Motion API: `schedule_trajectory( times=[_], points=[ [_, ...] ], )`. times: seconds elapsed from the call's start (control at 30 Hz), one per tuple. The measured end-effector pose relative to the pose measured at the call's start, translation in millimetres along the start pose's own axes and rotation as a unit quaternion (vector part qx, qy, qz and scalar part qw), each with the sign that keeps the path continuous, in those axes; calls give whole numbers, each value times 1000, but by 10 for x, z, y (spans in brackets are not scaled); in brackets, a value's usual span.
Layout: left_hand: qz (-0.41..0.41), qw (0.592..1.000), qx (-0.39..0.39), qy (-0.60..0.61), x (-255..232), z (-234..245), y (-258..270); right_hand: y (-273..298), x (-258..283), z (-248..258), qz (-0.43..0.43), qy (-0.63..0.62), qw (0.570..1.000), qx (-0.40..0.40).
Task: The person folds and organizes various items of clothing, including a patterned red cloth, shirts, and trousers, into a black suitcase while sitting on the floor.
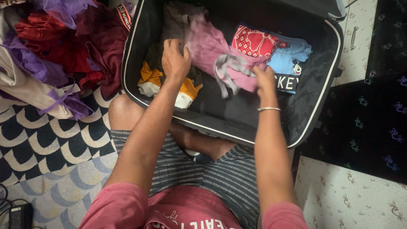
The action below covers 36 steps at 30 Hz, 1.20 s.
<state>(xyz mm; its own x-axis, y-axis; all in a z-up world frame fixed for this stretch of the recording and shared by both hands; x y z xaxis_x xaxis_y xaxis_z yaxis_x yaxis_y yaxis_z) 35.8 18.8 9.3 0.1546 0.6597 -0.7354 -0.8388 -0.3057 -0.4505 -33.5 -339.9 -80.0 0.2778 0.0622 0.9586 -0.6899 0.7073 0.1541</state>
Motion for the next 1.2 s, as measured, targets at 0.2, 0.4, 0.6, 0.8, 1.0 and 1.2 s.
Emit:
schedule_trajectory(
  times=[0.2,0.4,0.6,0.8,1.0,1.2],
  points=[
    [-4,1000,-6,15,-14,-26,8,142,208,770,31,120,992,-14],
    [-30,999,-12,21,-41,-50,48,245,173,1150,110,288,949,-69],
    [-60,997,22,47,-127,-1,98,424,336,999,182,440,875,-86],
    [-88,992,77,52,-186,13,162,900,836,878,308,428,836,-150],
    [-104,990,86,40,-188,-1,169,1320,912,361,407,426,785,190],
    [-106,989,91,43,-188,15,189,1566,656,86,402,558,667,286]
  ],
)
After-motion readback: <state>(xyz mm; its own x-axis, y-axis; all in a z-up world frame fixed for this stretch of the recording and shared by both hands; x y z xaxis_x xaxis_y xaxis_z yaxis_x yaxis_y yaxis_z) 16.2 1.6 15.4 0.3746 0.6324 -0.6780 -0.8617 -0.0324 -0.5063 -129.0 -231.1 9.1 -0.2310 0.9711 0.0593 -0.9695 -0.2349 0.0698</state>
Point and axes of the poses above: each hand's wrist, its own y-axis away from the middle knuckle, its own z-axis out of the back of the hand, x = y × z, the point moved 2 cm from there along -y, towards the middle knuckle, and after that the axes turned 13 degrees about -x, right-handed, at the moved point
